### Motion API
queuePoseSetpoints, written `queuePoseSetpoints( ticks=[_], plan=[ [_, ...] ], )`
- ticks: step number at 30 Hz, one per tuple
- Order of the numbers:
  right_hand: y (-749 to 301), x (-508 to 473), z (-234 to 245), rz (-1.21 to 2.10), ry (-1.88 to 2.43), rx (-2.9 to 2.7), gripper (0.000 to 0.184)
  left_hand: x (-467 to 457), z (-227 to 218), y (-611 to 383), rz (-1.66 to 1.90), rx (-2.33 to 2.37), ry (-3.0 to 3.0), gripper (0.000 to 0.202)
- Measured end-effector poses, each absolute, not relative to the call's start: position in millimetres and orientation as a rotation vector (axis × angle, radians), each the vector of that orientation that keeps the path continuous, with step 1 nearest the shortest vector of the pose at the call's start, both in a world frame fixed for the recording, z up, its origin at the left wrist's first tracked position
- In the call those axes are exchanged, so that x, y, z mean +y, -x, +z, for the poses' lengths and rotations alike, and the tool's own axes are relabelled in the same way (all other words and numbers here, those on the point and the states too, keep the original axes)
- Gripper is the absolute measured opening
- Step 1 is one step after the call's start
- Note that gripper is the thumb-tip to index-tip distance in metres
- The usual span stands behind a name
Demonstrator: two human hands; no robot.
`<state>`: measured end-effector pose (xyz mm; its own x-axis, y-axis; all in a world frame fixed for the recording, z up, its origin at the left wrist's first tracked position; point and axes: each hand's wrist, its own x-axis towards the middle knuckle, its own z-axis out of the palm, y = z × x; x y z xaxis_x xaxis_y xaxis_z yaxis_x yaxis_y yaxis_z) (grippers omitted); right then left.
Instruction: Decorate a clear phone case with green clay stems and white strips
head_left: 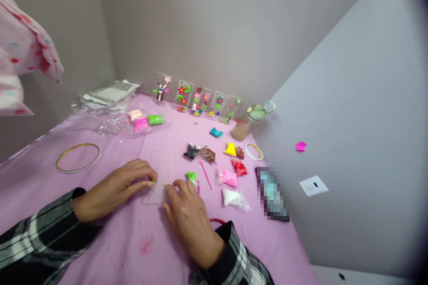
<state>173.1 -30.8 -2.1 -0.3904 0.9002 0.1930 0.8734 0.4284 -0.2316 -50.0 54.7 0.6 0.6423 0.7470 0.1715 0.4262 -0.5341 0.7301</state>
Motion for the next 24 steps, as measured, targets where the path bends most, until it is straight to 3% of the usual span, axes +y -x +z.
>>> queuePoseSetpoints(
  ticks=[11,20,24],
  plan=[
    [-174,-34,2,0.334,1.463,-2.215,0.026,51,9,50,0.601,0.98,-1.929,0.024],
    [-172,-12,8,1.392,1.211,-1.313,0.029,44,18,48,0.657,0.895,-1.694,0.023],
    [-167,-5,5,1.582,1.144,-1.111,0.034,41,21,44,0.659,0.874,-1.631,0.023]
  ],
)
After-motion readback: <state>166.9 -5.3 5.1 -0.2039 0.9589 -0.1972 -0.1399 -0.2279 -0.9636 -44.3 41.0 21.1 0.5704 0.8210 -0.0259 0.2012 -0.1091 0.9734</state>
